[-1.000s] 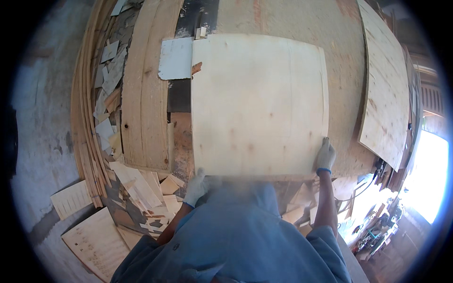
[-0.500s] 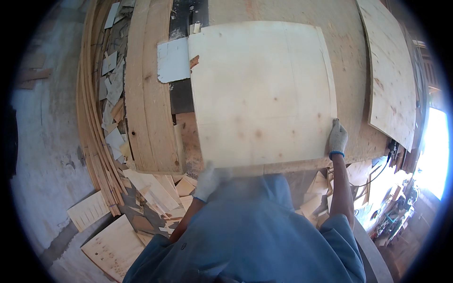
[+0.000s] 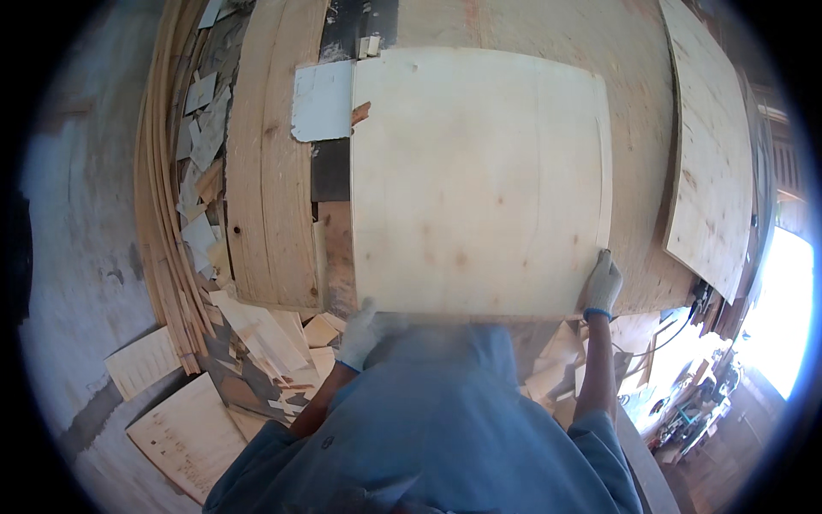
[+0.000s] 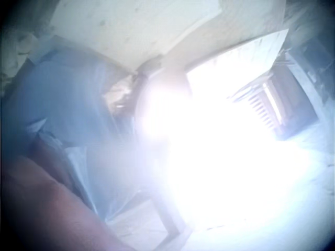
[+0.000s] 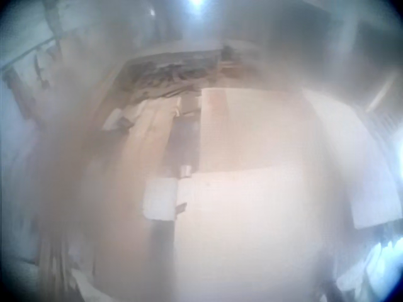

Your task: The person positions a large plywood sheet on a table saw and pushes it through the blade to cut it into smaller pieces. The person repeats this process multiple times, handling each cut piece and repositioning the remaining sheet for subsequent cuts.

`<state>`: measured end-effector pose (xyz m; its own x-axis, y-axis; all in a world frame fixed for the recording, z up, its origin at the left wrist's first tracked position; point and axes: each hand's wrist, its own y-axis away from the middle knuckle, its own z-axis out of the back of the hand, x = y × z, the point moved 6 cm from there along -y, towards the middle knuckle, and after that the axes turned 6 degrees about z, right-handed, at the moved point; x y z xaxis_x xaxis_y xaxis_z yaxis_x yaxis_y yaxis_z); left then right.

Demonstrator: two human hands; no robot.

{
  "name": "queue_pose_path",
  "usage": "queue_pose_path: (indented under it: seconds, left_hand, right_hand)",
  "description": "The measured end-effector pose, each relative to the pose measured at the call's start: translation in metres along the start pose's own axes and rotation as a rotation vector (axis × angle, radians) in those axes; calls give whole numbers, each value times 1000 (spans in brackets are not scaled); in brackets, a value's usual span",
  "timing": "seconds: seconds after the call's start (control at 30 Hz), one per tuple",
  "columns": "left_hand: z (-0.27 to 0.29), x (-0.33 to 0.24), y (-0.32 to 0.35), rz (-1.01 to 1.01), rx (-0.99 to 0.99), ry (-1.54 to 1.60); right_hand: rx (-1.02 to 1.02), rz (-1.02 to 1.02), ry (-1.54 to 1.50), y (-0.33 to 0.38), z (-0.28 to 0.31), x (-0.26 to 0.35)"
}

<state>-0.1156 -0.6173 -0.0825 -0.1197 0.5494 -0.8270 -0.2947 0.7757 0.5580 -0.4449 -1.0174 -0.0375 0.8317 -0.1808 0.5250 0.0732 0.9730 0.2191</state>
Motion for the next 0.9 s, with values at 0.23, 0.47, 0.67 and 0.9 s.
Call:
queue_pose_path:
  seconds: [0.23,0.47,0.67,0.9]
  left_hand:
    - [14,1,-9,-27,-115,-108]
    - [21,59,-25,88,-189,47]
    - [21,7,-31,267,-165,334]
    - [33,-60,-28,274,-141,40]
  right_hand:
    - [-35,19,-101,5,-7,19]
    - [45,-20,-18,-4,-9,41]
    - [10,-26,-53,-19,-15,48]
    - [8,36,-44,-27,-20,40]
